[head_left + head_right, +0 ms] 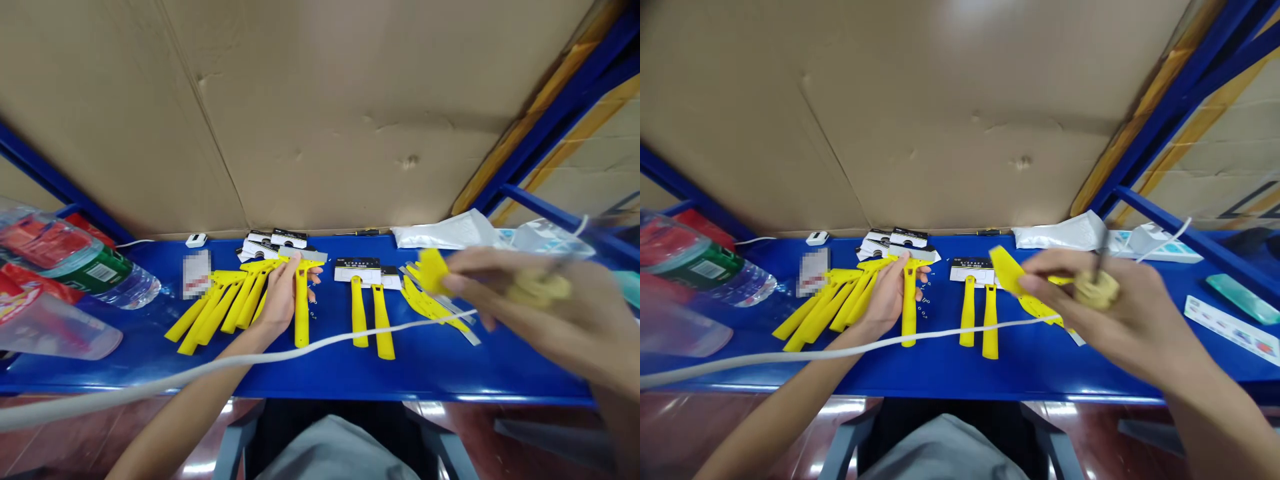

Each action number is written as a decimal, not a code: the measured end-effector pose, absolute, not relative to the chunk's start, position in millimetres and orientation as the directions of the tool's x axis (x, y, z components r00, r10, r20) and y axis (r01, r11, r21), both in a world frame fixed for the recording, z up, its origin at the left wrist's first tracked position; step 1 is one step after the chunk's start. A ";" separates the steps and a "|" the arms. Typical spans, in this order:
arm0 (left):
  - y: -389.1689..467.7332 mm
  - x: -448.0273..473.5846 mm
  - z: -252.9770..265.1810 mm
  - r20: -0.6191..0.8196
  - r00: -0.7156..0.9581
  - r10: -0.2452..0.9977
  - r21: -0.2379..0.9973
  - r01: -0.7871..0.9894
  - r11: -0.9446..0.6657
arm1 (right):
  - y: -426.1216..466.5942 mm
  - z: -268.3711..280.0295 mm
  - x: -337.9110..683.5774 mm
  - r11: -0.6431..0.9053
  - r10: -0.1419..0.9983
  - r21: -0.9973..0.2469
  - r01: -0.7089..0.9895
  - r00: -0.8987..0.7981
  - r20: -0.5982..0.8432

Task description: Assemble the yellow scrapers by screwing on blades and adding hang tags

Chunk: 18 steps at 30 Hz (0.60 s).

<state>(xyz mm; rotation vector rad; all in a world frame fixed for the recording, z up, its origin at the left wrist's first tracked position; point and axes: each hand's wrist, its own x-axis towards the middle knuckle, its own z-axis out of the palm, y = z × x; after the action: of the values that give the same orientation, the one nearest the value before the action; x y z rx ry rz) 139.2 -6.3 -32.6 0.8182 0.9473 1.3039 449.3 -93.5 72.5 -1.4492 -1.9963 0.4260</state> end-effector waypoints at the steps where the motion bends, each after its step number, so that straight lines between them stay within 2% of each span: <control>1: -6.1 139.5 -34.7 -0.116 0.032 0.993 0.910 -0.396 0.119 | -77.8 83.8 438.6 0.367 0.915 -0.592 0.718 -0.163 0.370; 2: -6.0 139.9 -36.8 -0.119 0.046 0.992 0.914 -0.386 0.127 | -61.1 93.0 426.4 0.409 0.894 -0.573 0.710 -0.188 0.406; 3: -6.1 140.4 -38.6 -0.118 0.061 0.991 0.917 -0.376 0.132 | -44.0 100.0 413.1 0.430 0.894 -0.566 0.703 -0.243 0.378; 6: -7.7 142.7 -42.0 -0.117 0.095 0.989 0.927 -0.346 0.143 | 4.1 106.5 372.8 0.450 0.888 -0.585 0.675 -0.410 0.209; 10: -10.1 144.3 -42.2 -0.074 0.119 0.990 0.928 -0.355 0.112 | 47.0 91.7 336.7 0.466 0.818 -0.629 0.622 -0.574 0.038; 13: -9.7 142.9 -42.8 -0.053 0.109 0.993 0.928 -0.361 0.090 | 61.5 78.7 327.4 0.400 0.774 -0.709 0.581 -0.629 -0.078; 18: -5.6 140.4 -46.4 -0.063 0.132 0.989 0.911 -0.398 0.111 | 69.1 69.0 325.2 0.333 0.766 -0.775 0.537 -0.633 -0.110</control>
<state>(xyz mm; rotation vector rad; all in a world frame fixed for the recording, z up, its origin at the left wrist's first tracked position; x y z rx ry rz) 140.4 -5.6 -46.4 0.8918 0.8605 1.2295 325.2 69.1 69.0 -1.1710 -2.3258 1.1894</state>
